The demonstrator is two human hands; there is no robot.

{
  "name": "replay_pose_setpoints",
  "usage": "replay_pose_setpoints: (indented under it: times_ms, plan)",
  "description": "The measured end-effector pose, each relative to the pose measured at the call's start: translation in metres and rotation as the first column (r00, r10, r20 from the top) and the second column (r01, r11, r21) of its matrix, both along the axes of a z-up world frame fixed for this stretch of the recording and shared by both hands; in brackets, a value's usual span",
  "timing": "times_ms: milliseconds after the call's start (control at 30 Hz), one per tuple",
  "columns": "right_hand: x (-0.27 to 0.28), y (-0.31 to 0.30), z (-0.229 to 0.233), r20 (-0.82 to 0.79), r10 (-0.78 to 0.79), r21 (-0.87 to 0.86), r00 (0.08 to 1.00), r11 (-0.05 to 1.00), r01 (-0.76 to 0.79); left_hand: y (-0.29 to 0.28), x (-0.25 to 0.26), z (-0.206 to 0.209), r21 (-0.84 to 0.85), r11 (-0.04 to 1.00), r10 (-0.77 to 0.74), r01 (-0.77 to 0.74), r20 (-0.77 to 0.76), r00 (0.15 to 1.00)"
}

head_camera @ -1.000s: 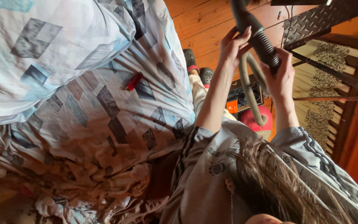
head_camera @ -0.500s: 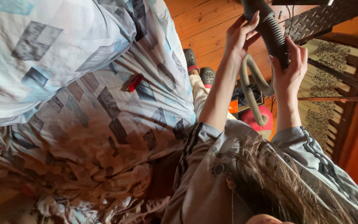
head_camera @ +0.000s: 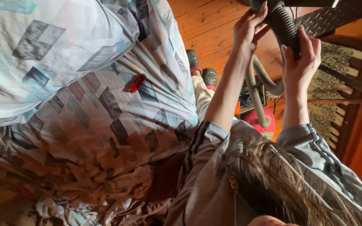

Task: The person vacuums the headboard of a bed and the floor underneath it using a vacuum cleaner hose, moving pillows and a shoe aside to reach different areas.

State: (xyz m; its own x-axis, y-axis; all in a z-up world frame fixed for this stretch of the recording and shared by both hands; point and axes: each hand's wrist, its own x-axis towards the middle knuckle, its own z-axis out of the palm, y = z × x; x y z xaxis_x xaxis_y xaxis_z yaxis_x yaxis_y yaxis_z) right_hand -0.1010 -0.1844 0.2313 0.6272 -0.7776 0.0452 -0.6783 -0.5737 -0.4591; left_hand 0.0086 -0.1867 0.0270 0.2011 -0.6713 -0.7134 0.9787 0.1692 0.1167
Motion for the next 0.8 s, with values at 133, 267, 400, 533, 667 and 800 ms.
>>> replay_pose_setpoints:
  times_ms: [133,267,400,533,667,800]
  plan:
    - [-0.006,-0.004,-0.002,-0.008,0.015,0.008,1.000,1.000,-0.015,-0.002,0.003,0.012,0.020,0.999,-0.026,0.027,-0.002,1.000]
    - [-0.009,-0.007,-0.009,-0.029,-0.010,-0.009,1.000,1.000,0.010,-0.004,-0.003,0.014,0.103,0.994,-0.053,0.046,0.064,0.997]
    - [-0.014,-0.004,-0.018,0.005,-0.001,-0.004,1.000,1.000,0.001,-0.003,-0.005,0.014,0.064,0.997,0.025,-0.030,0.081,0.996]
    - [-0.024,-0.005,-0.034,-0.053,-0.014,-0.063,0.999,0.998,0.011,-0.006,-0.012,0.050,0.172,0.973,0.126,-0.157,0.181,0.975]
    - [-0.031,0.003,-0.060,-0.051,-0.070,0.040,0.996,0.997,0.073,0.002,-0.012,0.094,0.487,0.842,-0.047,-0.230,0.493,0.869]
    - [-0.032,0.014,-0.079,-0.101,-0.134,0.016,0.986,0.991,0.136,0.001,-0.015,0.111,0.562,0.759,-0.247,-0.328,0.715,0.654]
